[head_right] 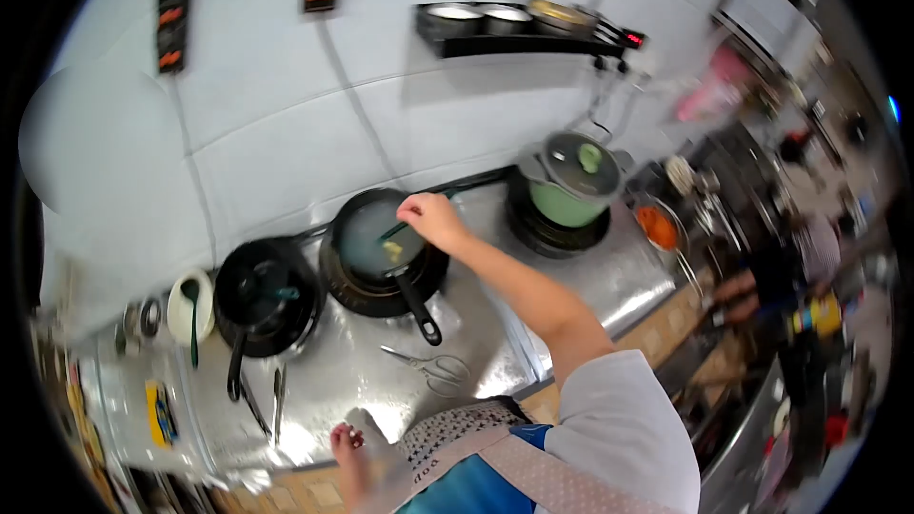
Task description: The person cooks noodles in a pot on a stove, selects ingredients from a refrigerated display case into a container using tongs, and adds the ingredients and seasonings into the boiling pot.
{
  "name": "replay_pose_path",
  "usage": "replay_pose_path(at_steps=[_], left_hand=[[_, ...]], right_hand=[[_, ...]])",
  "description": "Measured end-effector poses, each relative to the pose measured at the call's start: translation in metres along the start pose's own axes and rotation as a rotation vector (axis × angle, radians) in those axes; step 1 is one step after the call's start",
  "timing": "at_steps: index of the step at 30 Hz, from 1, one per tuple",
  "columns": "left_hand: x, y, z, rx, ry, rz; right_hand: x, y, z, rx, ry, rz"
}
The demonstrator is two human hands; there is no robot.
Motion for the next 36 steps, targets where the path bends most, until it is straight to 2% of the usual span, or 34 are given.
replay_pose_path(at_steps=[2, 4, 5, 6, 7, 8, 9, 10, 12, 14, 15, 16, 17, 19, 20, 22, 23, 24, 25, 26, 27, 29, 30, 32, 34, 36], left_hand=[[0.017, -0.007, -0.036, -0.131, -0.012, -0.247], [0.003, -0.039, -0.029, -0.015, 0.006, -0.324], [0.019, -0.04, -0.041, 0.217, -0.076, -0.587], [0.022, -0.062, -0.044, 0.31, -0.036, -0.683], [0.014, -0.079, -0.039, 0.401, -0.004, -0.772], [0.003, -0.095, -0.033, 0.491, 0.018, -0.856], [-0.012, -0.112, -0.029, 0.581, 0.03, -0.934], [-0.024, -0.125, -0.025, 0.612, 0.05, -1.034], [-0.05, -0.147, -0.025, 0.67, 0.081, -1.22], [-0.082, -0.173, -0.03, 0.804, -0.028, -1.314], [-0.101, -0.189, -0.034, 0.902, -0.117, -1.364], [-0.122, -0.205, -0.04, 0.995, -0.218, -1.405], [-0.149, -0.219, -0.05, 0.973, -0.094, -1.414], [-0.213, -0.242, -0.081, 0.948, 0.168, -1.446], [-0.239, -0.249, -0.107, 0.962, 0.192, -1.484], [-0.291, -0.267, -0.164, 0.985, 0.198, -1.614], [-0.319, -0.27, -0.19, 0.992, 0.202, -1.67], [-0.346, -0.277, -0.212, 1.006, 0.202, -1.727], [-0.374, -0.283, -0.234, 1.02, 0.21, -1.781], [-0.404, -0.286, -0.255, 1.029, 0.208, -1.825], [-0.429, -0.291, -0.274, 1.036, 0.213, -1.876], [-0.474, -0.303, -0.306, 1.048, 0.236, -1.977], [-0.501, -0.308, -0.323, 1.069, 0.249, -2.048], [-0.568, -0.318, -0.333, 1.214, 0.229, -2.261], [-0.599, -0.322, -0.366, 1.238, 0.214, -2.286], [-0.64, -0.335, -0.404, 1.209, 0.247, -2.422]], right_hand=[[-0.051, 0.026, -0.006, 0.208, -0.096, 0.083], [-0.116, 0.045, -0.014, 0.362, -0.071, 0.114], [-0.147, 0.049, -0.02, 0.403, 0.012, 0.094], [-0.182, 0.052, -0.027, 0.465, 0.223, -0.012], [-0.216, 0.047, -0.03, 0.635, 0.544, -0.311], [-0.259, 0.045, -0.02, 0.779, 0.671, -0.67], [-0.301, 0.048, 0.006, 0.795, 0.573, -0.772], [-0.341, 0.053, 0.036, 0.749, 0.406, -0.696], [-0.475, 0.07, 0.103, -0.102, -0.654, 0.159], [-0.577, 0.042, 0.161, -0.138, -0.91, 0.0], [-0.633, 0.016, 0.195, -0.033, -1.167, -0.135], [-0.672, 0.016, 0.183, 0.067, -1.277, -0.207], [-0.71, 0.017, 0.17, 0.179, -1.379, -0.275], [-0.789, -0.007, 0.19, 0.467, -1.514, -0.086], [-0.83, -0.02, 0.214, 0.625, -1.56, 0.009], [-0.9, -0.02, 0.273, 0.217, -1.376, 0.231], [-0.926, 0.002, 0.261, 0.006, -1.283, 0.313], [-0.972, 0.021, 0.247, 0.011, -1.562, 0.663], [-0.993, 0.075, 0.198, -0.091, -1.726, 0.696], [-1.05, 0.083, 0.209, 0.049, -1.878, 0.828], [-1.087, 0.115, 0.171, -0.142, -1.844, 1.116], [-1.185, 0.138, 0.149, -0.465, -1.922, 1.482], [-1.204, 0.171, 0.101, -0.399, -2.066, 1.558], [-1.272, 0.181, 0.076, -0.982, -2.03, 1.712], [-1.325, 0.193, 0.057, -0.901, -2.135, 1.74], [-1.364, 0.193, 0.055, -0.768, -2.343, 1.592]])
Point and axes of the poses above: each hand's wrist, its own x-axis towards the middle knuckle, its own y-axis out of the back of the hand, z = x × y, the point moved 4 cm from there along x, towards the middle knuckle, and after that the axes turned 7 degrees about -y, right-handed, at the moved point
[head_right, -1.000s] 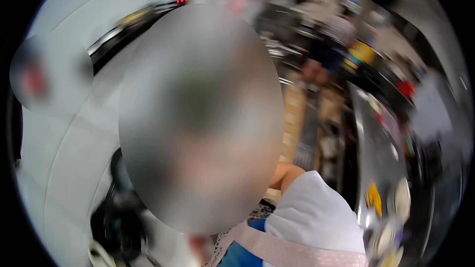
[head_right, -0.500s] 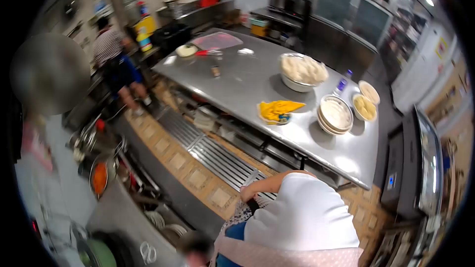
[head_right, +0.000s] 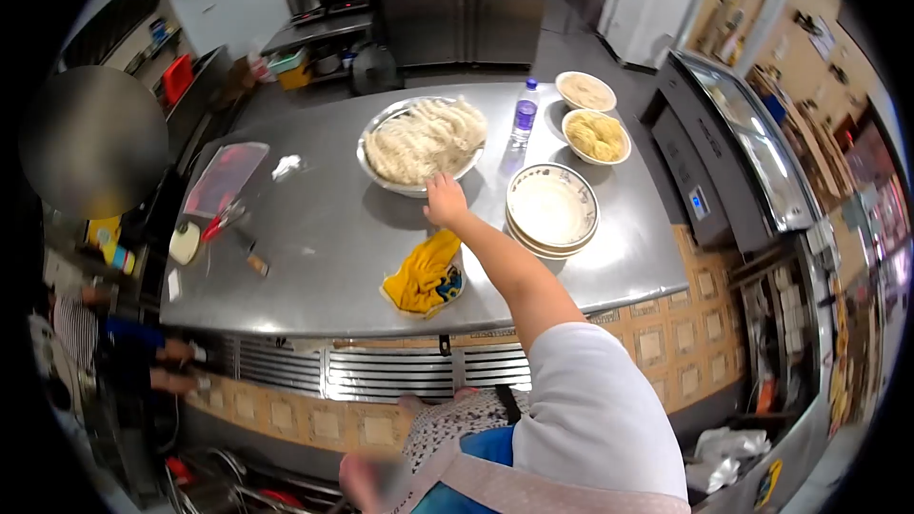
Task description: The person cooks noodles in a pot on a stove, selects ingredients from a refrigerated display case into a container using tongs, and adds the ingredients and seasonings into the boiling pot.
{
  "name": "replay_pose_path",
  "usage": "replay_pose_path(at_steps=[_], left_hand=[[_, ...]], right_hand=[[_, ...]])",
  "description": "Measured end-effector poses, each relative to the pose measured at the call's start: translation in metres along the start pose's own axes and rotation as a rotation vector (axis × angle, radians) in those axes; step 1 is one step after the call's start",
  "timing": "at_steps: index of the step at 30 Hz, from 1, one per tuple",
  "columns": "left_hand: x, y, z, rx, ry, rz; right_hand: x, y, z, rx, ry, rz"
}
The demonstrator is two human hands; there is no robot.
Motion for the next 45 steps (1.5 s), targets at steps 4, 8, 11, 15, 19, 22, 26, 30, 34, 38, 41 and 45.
replay_pose_path(at_steps=[4, 8, 11, 15, 19, 22, 26, 30, 34, 38, 41, 45], left_hand=[[0.11, -0.039, 0.045, 0.173, -0.231, -0.276], [0.203, -0.103, 0.087, 0.078, -0.109, -0.356], [0.244, -0.152, 0.118, 0.182, -0.075, -0.53], [0.303, -0.202, 0.105, 0.265, -0.085, -0.83], [0.302, -0.268, 0.142, 0.419, -0.688, -1.106], [0.269, -0.293, 0.175, 0.723, -1.097, -1.125], [0.247, -0.312, 0.177, 0.842, -1.196, -1.157], [0.217, -0.355, 0.179, 0.768, -1.36, -1.236], [0.199, -0.395, 0.161, 0.823, -1.296, -1.293], [0.225, -0.409, 0.161, 0.716, -1.147, -1.079], [0.246, -0.417, 0.168, 0.769, -1.089, -0.974], [0.262, -0.425, 0.176, 0.83, -1.118, -0.935]], right_hand=[[0.018, -0.011, -0.002, -0.138, -0.155, -0.258], [0.005, -0.01, -0.057, -0.173, -0.253, -0.212], [-0.009, -0.016, -0.131, -0.221, -0.352, -0.323], [-0.03, -0.019, -0.221, -0.008, -0.252, -0.32], [-0.064, 0.057, -0.252, 0.873, -0.068, -0.138], [-0.096, 0.095, -0.192, 0.526, -0.009, 0.149], [-0.119, 0.106, -0.114, 0.267, -0.315, 0.095], [-0.114, 0.095, -0.082, 0.29, -0.332, -0.008], [-0.096, 0.067, -0.07, 0.479, -0.368, -0.015], [-0.07, 0.047, -0.069, 0.437, -0.371, 0.131], [-0.044, 0.046, -0.07, 0.456, -0.388, 0.064], [-0.006, 0.053, -0.068, 0.365, -0.285, -0.143]])
Point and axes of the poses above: each hand's wrist, its own x-axis towards the middle knuckle, its own y-axis out of the back of the hand, z = x × y, the point moved 4 cm from there along x, towards the middle knuckle, and after that the axes turned 7 degrees about -y, right-handed, at the moved point
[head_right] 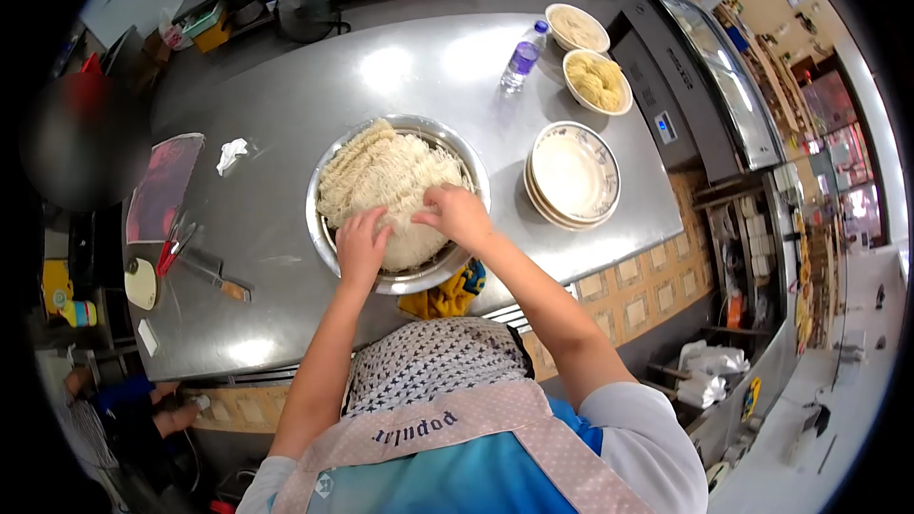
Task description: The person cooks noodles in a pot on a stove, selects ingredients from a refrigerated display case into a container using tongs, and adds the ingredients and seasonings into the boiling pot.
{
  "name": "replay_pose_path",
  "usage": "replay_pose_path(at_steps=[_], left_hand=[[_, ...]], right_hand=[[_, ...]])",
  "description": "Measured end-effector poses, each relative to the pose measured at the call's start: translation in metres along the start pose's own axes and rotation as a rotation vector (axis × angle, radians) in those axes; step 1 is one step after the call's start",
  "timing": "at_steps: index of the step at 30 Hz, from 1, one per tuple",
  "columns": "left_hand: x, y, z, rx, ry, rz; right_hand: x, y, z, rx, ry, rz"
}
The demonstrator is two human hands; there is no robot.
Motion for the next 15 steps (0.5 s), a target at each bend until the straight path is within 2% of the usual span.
replay_pose_path(at_steps=[1, 3, 5, 6, 9, 12, 13, 14, 15], left_hand=[[0.002, 0.003, -0.002, 0.005, -0.009, -0.011], [0.009, 0.017, -0.008, -0.083, -0.004, 0.142], [0.015, 0.025, -0.032, -0.172, 0.064, 0.344], [0.024, 0.029, -0.045, -0.072, 0.142, 0.363], [0.056, 0.028, -0.078, 0.29, 0.223, 0.369], [0.072, 0.007, -0.085, 0.508, 0.168, 0.137], [0.071, 0.004, -0.085, 0.375, 0.139, 0.131], [0.066, 0.0, -0.083, 0.239, 0.108, 0.122], [0.063, -0.003, -0.078, 0.1, 0.074, 0.116]], right_hand=[[0.012, 0.008, -0.003, -0.04, -0.032, -0.044], [0.045, 0.017, -0.004, -0.118, -0.1, -0.132], [0.085, 0.016, -0.003, -0.089, -0.028, -0.079], [0.103, 0.012, -0.008, -0.054, 0.013, -0.043], [0.166, -0.038, 0.005, -0.049, 0.112, 0.076], [0.174, -0.069, 0.005, -0.216, 0.253, 0.091], [0.166, -0.076, 0.002, -0.29, 0.302, 0.08], [0.154, -0.063, -0.01, -0.25, 0.48, 0.104], [0.146, -0.056, -0.008, -0.13, 0.381, -0.009]])
Point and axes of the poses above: each hand's wrist, its own x-axis towards the middle knuckle, its own y-axis out of the back of the hand, z = x × y, the point moved 4 cm from there along x, towards the middle knuckle, and after that the axes turned 7 degrees about -y, right-handed, at the moved point
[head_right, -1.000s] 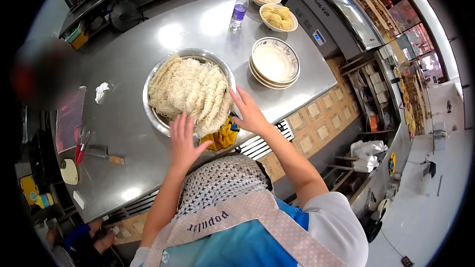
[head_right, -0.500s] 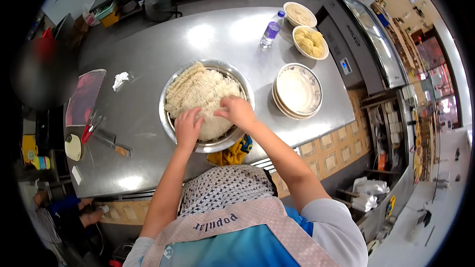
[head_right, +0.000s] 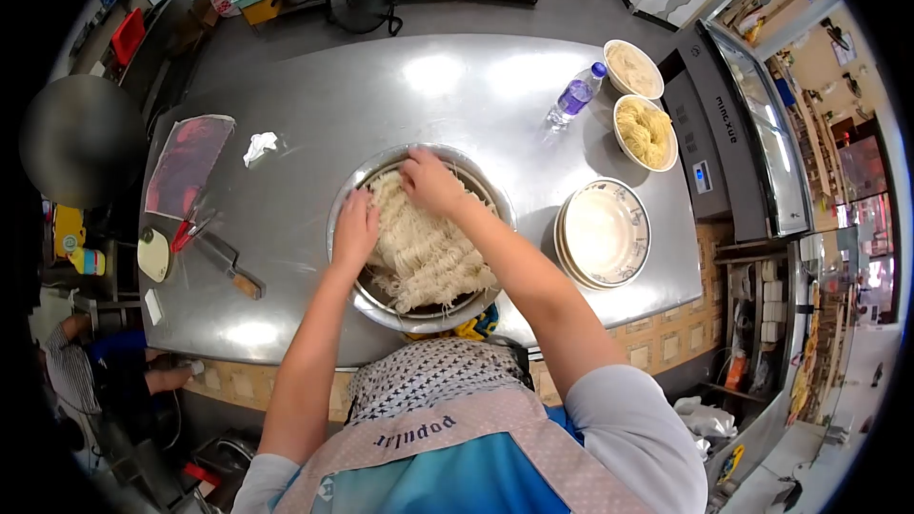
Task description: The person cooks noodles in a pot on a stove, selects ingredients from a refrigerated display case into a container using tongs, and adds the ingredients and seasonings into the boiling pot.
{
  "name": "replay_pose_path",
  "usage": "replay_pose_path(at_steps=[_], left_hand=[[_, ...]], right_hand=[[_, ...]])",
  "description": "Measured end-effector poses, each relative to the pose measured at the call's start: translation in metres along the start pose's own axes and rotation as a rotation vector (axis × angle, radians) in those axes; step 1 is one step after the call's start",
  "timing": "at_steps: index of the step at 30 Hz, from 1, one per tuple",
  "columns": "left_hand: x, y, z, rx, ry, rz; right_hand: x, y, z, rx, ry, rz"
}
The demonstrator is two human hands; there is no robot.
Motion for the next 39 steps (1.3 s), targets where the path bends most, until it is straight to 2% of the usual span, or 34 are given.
replay_pose_path(at_steps=[2, 5, 8, 11, 12, 13, 14, 15, 18, 19, 22, 25, 28, 30, 32, 33, 34, 36, 38, 39], left_hand=[[-0.01, 0.015, 0.016, -0.19, 0.114, -0.074], [-0.026, 0.025, 0.02, -0.311, 0.158, -0.154], [-0.034, 0.021, 0.009, -0.321, 0.144, -0.154], [-0.028, 0.013, -0.011, -0.46, 0.334, -0.371], [-0.027, 0.01, -0.017, -0.517, 0.411, -0.422], [-0.024, 0.011, -0.019, -0.645, 0.381, -0.352], [-0.023, 0.012, -0.023, -0.622, 0.36, -0.34], [-0.021, 0.014, -0.026, -0.6, 0.339, -0.325], [-0.005, 0.044, -0.015, -0.486, 0.36, -0.312], [0.001, 0.058, -0.006, -0.442, 0.384, -0.316], [0.022, 0.093, 0.006, -0.623, 0.28, -0.154], [0.044, 0.133, 0.022, -0.71, 0.204, -0.156], [0.055, 0.151, 0.032, -1.005, 0.327, -0.117], [0.042, 0.122, 0.018, -1.542, 0.487, -0.15], [0.014, 0.089, 0.034, -2.078, 0.631, -0.169], [-0.001, 0.07, 0.033, -2.159, 0.64, -0.177], [-0.016, 0.048, 0.03, -2.243, 0.647, -0.188], [-0.034, 0.023, 0.024, -2.186, 0.662, -0.145], [-0.044, 0.013, 0.019, -1.898, 0.671, -0.041], [-0.048, 0.01, 0.019, -1.869, 0.705, -0.057]], right_hand=[[-0.021, 0.006, 0.0, 0.273, -0.187, -0.187], [-0.044, 0.033, -0.014, 0.246, -0.108, -0.045], [-0.05, 0.033, -0.013, 0.155, -0.077, -0.221], [-0.04, 0.021, -0.002, 0.173, -0.073, -0.147], [-0.034, 0.018, 0.001, 0.155, -0.097, -0.194], [-0.029, 0.016, 0.001, 0.138, -0.121, -0.242], [-0.024, 0.016, 0.001, 0.12, -0.145, -0.287], [-0.019, 0.021, 0.0, 0.075, -0.118, -0.244], [-0.004, 0.051, -0.006, 0.177, -0.265, -0.168], [0.001, 0.061, -0.007, 0.178, -0.181, -0.063], [0.01, 0.113, -0.029, 0.308, -0.162, -0.051], [0.016, 0.156, -0.042, 0.447, -0.259, -0.169], [0.022, 0.168, -0.036, 0.645, -0.384, -0.277], [0.02, 0.15, -0.021, 0.91, -0.587, -0.324], [0.009, 0.107, 0.008, 1.151, -0.78, -0.335], [-0.002, 0.074, 0.02, 1.407, -0.899, -0.386], [-0.022, 0.054, 0.027, 1.369, -1.066, -0.391], [-0.05, 0.019, 0.028, 1.385, -1.075, -0.372], [-0.065, 0.017, 0.015, 1.418, -0.851, -0.231], [-0.068, 0.019, 0.009, 1.229, -0.745, -0.187]])
Point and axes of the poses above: each hand's wrist, its own x-axis towards the middle knuckle, its own y-axis out of the back of the hand, z = x × y, the point moved 4 cm from there along x, towards the middle knuckle, and after that the axes turned 7 degrees about -y, right-handed, at the moved point
